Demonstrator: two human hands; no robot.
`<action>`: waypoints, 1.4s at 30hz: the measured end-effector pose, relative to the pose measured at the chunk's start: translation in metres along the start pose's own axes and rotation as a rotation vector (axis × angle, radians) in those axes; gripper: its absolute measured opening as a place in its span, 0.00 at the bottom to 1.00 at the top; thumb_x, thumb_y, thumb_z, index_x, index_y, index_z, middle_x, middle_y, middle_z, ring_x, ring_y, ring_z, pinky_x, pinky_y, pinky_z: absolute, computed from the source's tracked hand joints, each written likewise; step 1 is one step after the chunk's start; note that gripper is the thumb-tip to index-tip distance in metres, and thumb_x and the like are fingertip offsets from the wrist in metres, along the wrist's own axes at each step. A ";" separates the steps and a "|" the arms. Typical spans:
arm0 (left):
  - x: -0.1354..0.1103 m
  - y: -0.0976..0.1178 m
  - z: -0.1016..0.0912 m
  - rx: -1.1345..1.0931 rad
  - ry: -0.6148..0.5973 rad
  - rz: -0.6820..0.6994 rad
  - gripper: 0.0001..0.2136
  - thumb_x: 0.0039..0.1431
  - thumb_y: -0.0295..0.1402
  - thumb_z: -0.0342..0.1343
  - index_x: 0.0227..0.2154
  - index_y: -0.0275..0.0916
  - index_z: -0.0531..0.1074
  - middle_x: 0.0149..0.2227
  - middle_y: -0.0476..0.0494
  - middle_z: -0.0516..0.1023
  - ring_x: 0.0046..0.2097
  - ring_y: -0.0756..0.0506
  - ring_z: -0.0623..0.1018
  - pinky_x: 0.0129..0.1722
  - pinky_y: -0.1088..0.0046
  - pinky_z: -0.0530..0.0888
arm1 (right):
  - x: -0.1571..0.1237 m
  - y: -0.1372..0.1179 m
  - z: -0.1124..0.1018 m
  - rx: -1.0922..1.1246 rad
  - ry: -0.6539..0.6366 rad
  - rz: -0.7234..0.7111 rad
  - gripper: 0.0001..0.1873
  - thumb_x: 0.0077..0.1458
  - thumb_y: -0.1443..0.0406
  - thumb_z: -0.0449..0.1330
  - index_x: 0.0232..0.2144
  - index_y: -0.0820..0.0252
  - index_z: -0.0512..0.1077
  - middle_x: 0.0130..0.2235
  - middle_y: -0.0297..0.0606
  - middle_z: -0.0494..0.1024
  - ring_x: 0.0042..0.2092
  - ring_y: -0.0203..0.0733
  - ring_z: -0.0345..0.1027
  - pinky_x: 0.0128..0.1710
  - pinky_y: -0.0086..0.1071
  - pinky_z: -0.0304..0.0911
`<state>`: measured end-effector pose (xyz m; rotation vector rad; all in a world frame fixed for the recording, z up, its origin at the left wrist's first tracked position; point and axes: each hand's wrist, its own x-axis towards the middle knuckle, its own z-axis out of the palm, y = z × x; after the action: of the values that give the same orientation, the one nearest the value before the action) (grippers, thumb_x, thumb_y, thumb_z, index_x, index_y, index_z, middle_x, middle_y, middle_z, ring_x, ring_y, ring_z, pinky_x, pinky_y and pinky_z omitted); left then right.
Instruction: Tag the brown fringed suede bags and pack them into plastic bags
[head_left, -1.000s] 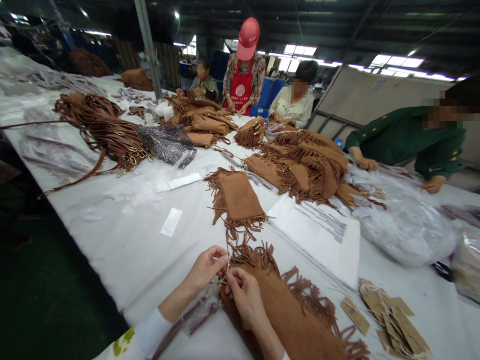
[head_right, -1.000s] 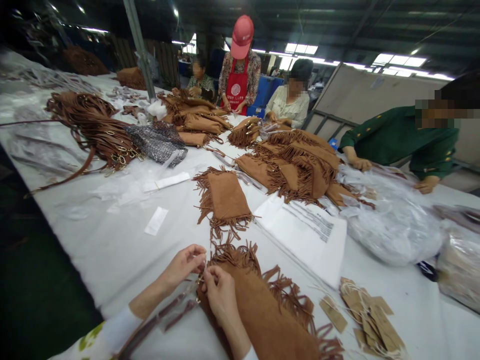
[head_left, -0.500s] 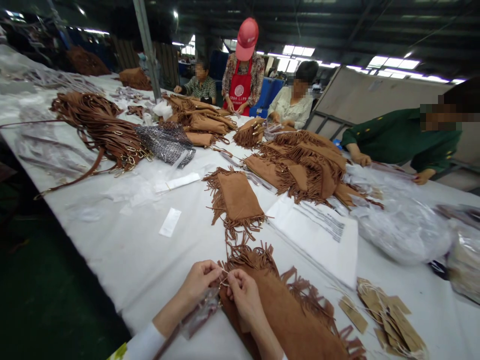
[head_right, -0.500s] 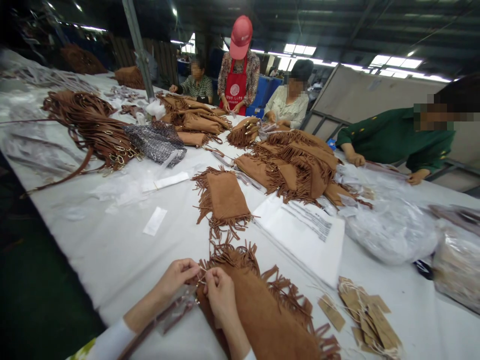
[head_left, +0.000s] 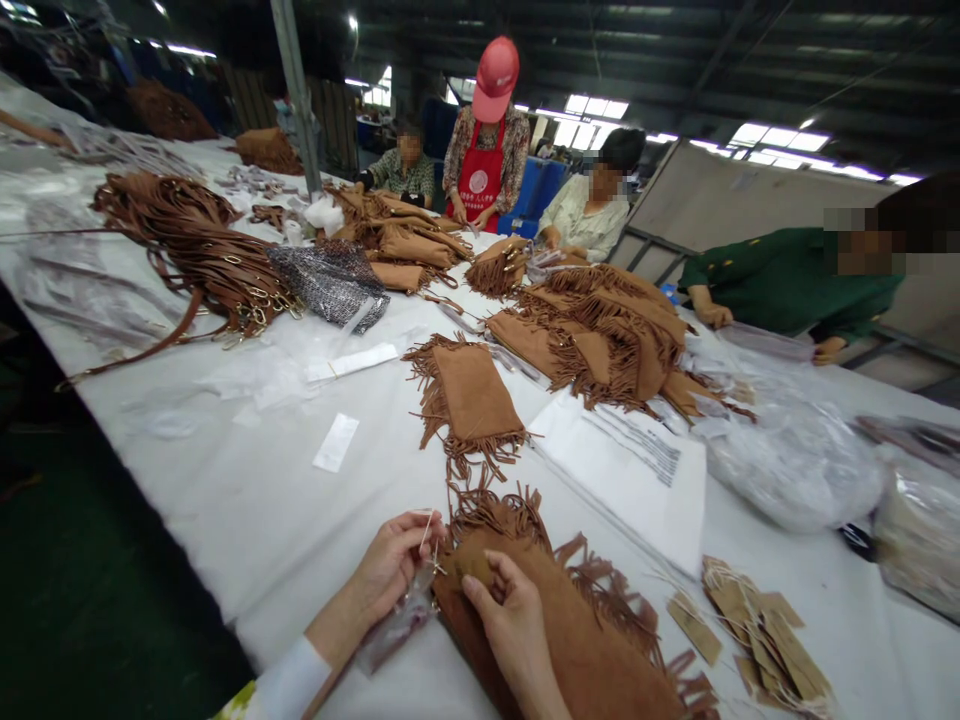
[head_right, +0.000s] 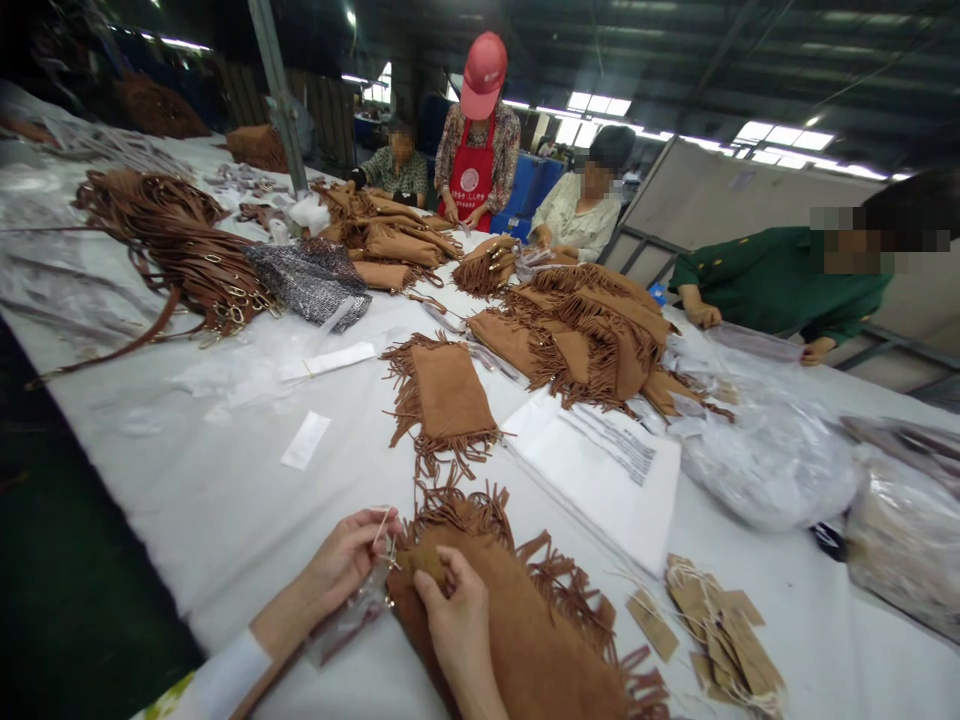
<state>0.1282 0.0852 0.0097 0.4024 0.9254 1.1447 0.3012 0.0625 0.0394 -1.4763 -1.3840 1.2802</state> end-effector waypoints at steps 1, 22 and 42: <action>0.000 0.000 0.001 0.032 0.001 -0.005 0.16 0.43 0.36 0.65 0.37 0.36 0.74 0.34 0.46 0.77 0.22 0.56 0.65 0.23 0.80 0.61 | 0.002 0.000 0.000 0.023 0.002 -0.019 0.15 0.50 0.60 0.59 0.40 0.61 0.73 0.38 0.43 0.80 0.39 0.48 0.74 0.41 0.37 0.68; -0.016 0.016 0.021 1.044 -0.104 0.398 0.12 0.52 0.29 0.52 0.39 0.45 0.76 0.34 0.48 0.80 0.35 0.44 0.75 0.37 0.71 0.67 | 0.019 0.000 0.012 0.761 0.038 0.304 0.17 0.40 0.53 0.69 0.28 0.60 0.76 0.37 0.41 0.79 0.41 0.44 0.72 0.44 0.37 0.67; -0.033 0.025 -0.058 1.128 0.382 0.480 0.12 0.58 0.43 0.48 0.35 0.42 0.71 0.32 0.47 0.74 0.34 0.43 0.73 0.38 0.68 0.68 | -0.041 0.060 0.005 -0.937 0.190 -0.782 0.14 0.57 0.72 0.53 0.45 0.58 0.70 0.36 0.43 0.75 0.36 0.44 0.68 0.37 0.40 0.67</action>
<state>0.0637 0.0556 0.0069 1.4057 1.8557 1.0367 0.3146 0.0122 -0.0114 -1.2769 -2.2452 -0.0418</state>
